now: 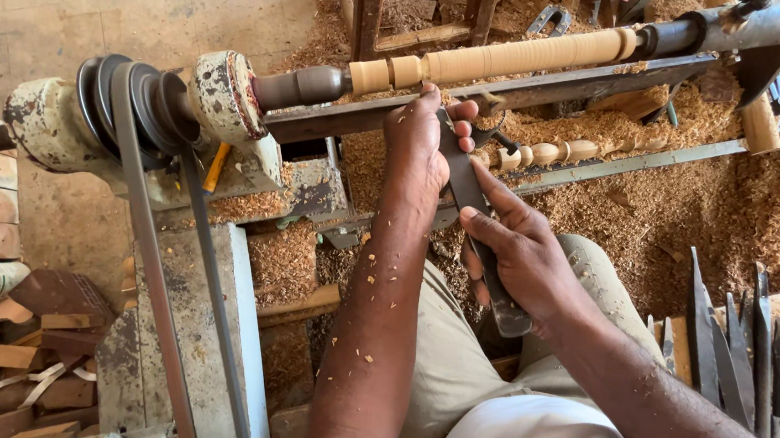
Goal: The person shapes a spinning piece of wood on a lathe using various hand chisels, applying the tools to different sections of the wood to create decorative contours.
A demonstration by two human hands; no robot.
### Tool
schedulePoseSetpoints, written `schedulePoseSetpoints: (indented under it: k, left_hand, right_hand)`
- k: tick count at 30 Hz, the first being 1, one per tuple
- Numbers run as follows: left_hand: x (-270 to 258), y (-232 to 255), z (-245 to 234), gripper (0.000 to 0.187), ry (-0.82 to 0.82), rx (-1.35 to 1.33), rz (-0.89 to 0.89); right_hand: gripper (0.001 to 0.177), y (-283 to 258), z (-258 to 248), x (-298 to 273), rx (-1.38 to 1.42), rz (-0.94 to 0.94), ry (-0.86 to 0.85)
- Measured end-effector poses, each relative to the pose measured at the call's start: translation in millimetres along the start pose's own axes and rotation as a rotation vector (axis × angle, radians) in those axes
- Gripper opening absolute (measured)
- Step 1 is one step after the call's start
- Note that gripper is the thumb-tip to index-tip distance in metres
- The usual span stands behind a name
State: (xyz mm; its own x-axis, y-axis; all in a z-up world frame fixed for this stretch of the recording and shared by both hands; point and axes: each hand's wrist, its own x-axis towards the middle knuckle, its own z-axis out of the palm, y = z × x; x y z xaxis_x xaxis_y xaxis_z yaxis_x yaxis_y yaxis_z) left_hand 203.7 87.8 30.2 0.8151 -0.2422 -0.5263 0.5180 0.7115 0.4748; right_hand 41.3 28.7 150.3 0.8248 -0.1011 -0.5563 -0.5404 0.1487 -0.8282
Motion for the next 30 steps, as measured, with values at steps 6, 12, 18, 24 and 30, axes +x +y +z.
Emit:
schedulePoseSetpoints:
  k: [6,12,18,24,30]
  left_hand:
    - [-15.3,6.5,8.1,0.032,-0.061,0.052,-0.063]
    - [-11.8,8.0,7.4,0.034,-0.191,0.034,-0.092]
    - [-6.3,4.9,4.9,0.031,-0.202,0.064,-0.044]
    - [-5.0,2.0,3.7,0.029,-0.169,0.099,-0.029]
    - [-5.4,3.9,2.0,0.027,-0.192,0.078,-0.042]
  right_hand:
    - [0.066,-22.4,-30.5,-2.1,-0.168,0.081,-0.028]
    - [0.066,-32.2,-59.9,8.7,-0.165,0.050,-0.146]
    - [0.066,-47.5,-77.2,16.9,-0.205,0.069,-0.219]
    - [0.067,-50.3,-84.3,22.2,-0.221,0.061,-0.242]
    - [0.067,-58.2,-80.9,17.7,-0.282,0.070,-0.199]
